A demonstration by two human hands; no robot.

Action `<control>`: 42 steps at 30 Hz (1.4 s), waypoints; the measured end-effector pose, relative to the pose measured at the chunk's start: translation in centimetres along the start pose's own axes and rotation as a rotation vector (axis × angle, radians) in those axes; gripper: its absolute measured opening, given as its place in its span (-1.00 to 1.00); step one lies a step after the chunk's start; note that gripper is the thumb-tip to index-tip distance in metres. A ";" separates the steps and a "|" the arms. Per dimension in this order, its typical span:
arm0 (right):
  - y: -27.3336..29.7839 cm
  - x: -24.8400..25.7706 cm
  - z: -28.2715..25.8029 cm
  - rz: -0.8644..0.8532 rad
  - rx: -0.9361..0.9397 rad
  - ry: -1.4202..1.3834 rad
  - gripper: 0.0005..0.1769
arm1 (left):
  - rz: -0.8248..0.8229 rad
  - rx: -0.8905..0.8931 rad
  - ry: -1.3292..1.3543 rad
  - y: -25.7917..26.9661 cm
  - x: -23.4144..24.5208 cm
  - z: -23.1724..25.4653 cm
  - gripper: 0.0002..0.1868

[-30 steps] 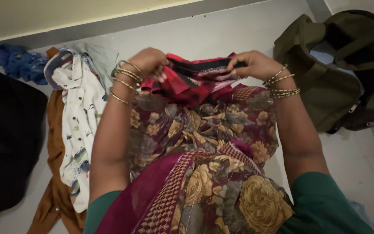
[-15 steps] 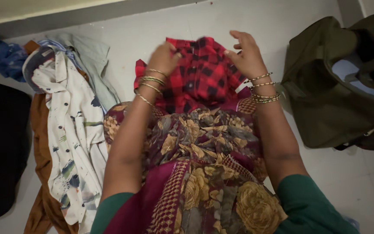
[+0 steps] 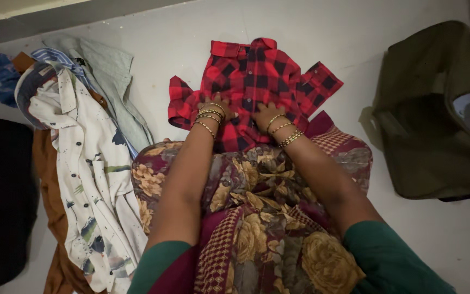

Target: The person sits on the floor and buttons a red and black checkered shirt. They align the placket and fasten the buttons from the top down to the bottom, then fold the shirt and place it aside.

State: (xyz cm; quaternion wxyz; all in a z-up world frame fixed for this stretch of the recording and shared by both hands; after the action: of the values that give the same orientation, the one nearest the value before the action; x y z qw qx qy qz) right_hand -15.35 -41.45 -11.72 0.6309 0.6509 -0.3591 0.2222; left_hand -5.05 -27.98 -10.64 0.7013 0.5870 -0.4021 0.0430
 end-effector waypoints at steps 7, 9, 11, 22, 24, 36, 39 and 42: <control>0.1 2.6 0.7 -0.158 0.012 -0.024 -0.59 | 0.015 0.091 0.050 -0.8 1.9 0.3 -0.32; -1.3 3.1 2.7 -0.051 0.060 -0.173 -0.58 | 0.193 0.053 0.067 -1.6 2.9 0.1 -0.46; -4.3 4.1 4.2 0.099 0.177 -0.339 -0.64 | 0.482 -0.025 0.173 -3.0 3.9 0.4 -0.63; -7.4 1.8 3.3 0.547 0.379 -0.686 -0.50 | 0.708 -0.357 0.807 -14.6 -0.3 4.1 -0.63; -6.7 0.7 1.4 0.483 0.417 -0.345 -0.68 | 0.703 -0.390 0.865 -15.4 -0.6 3.8 -0.63; -3.5 -0.8 -2.2 0.200 0.315 -0.139 -0.70 | 0.537 -0.232 0.863 -14.3 -1.4 3.3 -0.62; -3.7 -2.6 -2.9 0.171 0.445 0.046 -0.76 | 0.592 -0.181 0.835 -12.9 -0.9 3.7 -0.68; -3.6 -4.3 -3.8 0.147 0.497 0.103 -0.73 | 0.580 -0.201 0.775 -10.7 -0.3 4.3 -0.71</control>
State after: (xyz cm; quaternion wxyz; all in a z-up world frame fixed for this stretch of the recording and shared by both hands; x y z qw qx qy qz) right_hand -14.81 -37.11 -16.89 0.4512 0.7458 -0.3073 0.3817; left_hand -1.81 -34.85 -19.34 0.8116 0.3211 -0.2608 0.4126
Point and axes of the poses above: each hand's wrist, its own y-axis away from the middle knuckle, its own x-axis out of the back of the hand, z = x × y, the point moved 7 cm from there along -y, towards the middle knuckle, and after that the axes turned 6 degrees about -y, right-handed, at the moved point
